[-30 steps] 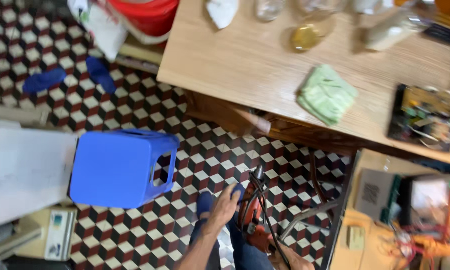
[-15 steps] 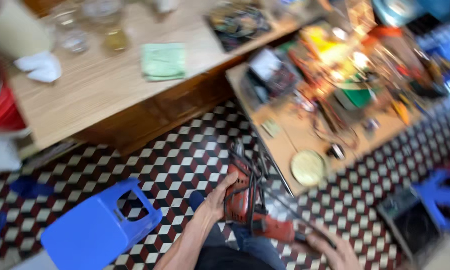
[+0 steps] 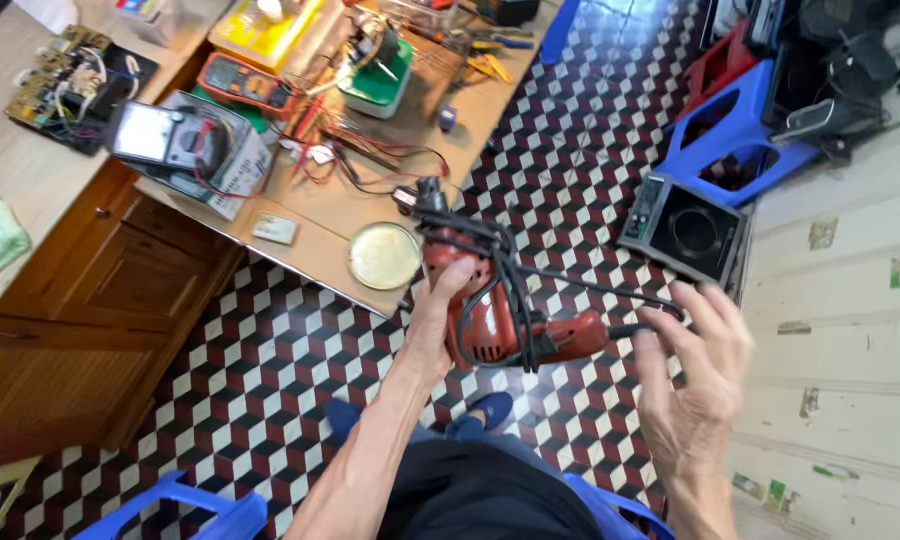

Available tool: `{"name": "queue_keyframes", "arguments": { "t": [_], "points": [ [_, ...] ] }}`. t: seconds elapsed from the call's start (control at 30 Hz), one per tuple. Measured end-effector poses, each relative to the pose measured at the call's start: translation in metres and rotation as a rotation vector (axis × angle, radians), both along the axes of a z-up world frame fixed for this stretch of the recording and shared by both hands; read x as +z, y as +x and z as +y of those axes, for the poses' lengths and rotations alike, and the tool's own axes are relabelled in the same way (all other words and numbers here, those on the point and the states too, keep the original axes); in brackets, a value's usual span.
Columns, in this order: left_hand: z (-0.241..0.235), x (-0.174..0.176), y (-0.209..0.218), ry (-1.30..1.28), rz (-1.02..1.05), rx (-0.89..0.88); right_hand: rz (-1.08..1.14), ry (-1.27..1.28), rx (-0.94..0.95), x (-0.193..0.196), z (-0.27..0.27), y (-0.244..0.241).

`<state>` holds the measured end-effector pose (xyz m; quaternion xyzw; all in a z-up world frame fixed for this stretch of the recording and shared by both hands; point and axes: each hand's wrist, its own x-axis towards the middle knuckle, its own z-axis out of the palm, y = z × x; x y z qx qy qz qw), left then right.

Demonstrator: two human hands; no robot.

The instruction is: The person tests a power strip with a multimeter, then retrieves a power drill from a cabinet and uses it to rotate the shaft of a small motor placed on a green container. The person also plugs the drill into a wall socket and handles various tools and components on the workbench.

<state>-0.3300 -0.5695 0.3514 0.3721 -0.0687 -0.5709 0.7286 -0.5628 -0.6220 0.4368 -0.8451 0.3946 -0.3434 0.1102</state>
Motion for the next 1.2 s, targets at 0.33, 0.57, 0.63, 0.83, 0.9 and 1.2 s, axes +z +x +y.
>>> {"name": "queue_keyframes", "arguments": {
  "t": [0.33,0.57,0.63,0.83,0.9,1.2],
  "points": [
    [-0.056,0.007,-0.083,0.083,-0.233,-0.148,0.258,0.087,0.36,-0.032,-0.072,-0.099],
    [-0.075,0.021,-0.066,0.099,-0.776,-0.242,0.277,0.123,-0.358,-0.021,-0.145,-0.19],
    [-0.082,0.029,-0.071,0.062,-1.105,-0.375,0.188,0.23,-0.353,-0.02,-0.149,-0.169],
    [-0.12,0.021,-0.093,0.311,-1.671,-0.692,-0.37,0.384,-0.105,-0.015,-0.167,-0.092],
    [-0.14,0.008,-0.086,0.463,-1.533,-0.642,-0.336,0.119,-0.181,-0.005,-0.188,-0.114],
    [-0.25,-0.037,-0.015,0.489,-0.604,-0.251,0.064,0.201,-0.195,-0.1,-0.306,-0.116]
  ]
}}
